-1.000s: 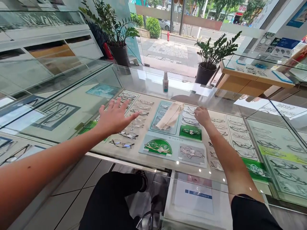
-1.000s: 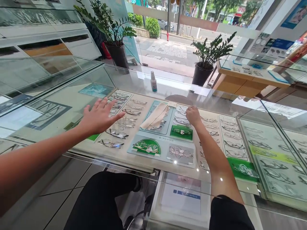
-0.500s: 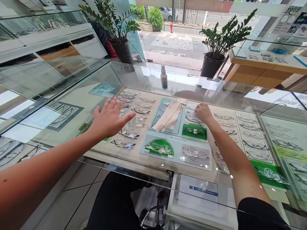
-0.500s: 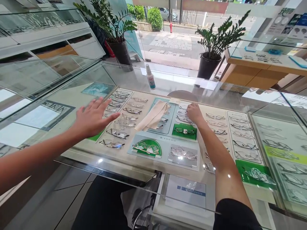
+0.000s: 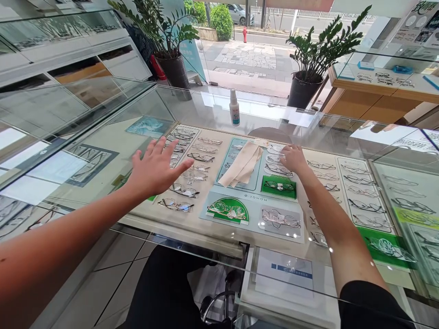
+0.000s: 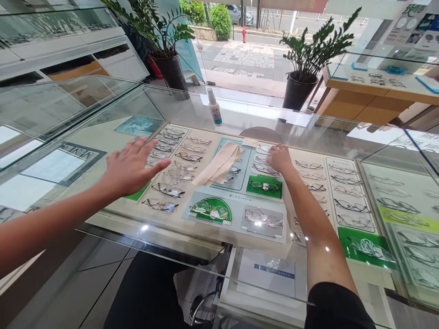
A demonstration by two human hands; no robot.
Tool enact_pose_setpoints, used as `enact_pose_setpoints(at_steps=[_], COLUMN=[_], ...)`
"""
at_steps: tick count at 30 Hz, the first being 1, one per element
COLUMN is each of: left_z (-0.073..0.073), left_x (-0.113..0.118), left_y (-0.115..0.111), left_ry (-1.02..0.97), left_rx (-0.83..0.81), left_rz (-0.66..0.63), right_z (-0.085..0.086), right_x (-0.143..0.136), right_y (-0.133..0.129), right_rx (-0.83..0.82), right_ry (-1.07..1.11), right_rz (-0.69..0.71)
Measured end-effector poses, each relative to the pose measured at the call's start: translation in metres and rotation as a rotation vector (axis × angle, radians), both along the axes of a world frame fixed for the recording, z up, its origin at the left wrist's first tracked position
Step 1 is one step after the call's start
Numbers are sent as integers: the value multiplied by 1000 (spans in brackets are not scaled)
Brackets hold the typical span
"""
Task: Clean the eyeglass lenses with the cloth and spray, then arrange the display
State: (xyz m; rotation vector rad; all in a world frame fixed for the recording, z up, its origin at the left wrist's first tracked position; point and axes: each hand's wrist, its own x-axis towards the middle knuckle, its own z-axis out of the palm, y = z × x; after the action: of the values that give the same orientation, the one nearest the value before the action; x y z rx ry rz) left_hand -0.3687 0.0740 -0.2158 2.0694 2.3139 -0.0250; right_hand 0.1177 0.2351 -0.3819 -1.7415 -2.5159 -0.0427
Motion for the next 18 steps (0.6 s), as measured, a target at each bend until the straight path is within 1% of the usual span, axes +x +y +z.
enact_pose_setpoints(at_steps=[10, 18], left_z=[-1, -1], left_x=[-1, -1], left_y=[2, 3], left_ry=[-3, 0], left_rx=[6, 6], left_rz=[7, 14], right_z=[-3, -2], right_x=[-4, -2], right_y=[3, 5], right_rx=[-72, -90], right_ry=[-61, -41], right_rz=[-67, -55])
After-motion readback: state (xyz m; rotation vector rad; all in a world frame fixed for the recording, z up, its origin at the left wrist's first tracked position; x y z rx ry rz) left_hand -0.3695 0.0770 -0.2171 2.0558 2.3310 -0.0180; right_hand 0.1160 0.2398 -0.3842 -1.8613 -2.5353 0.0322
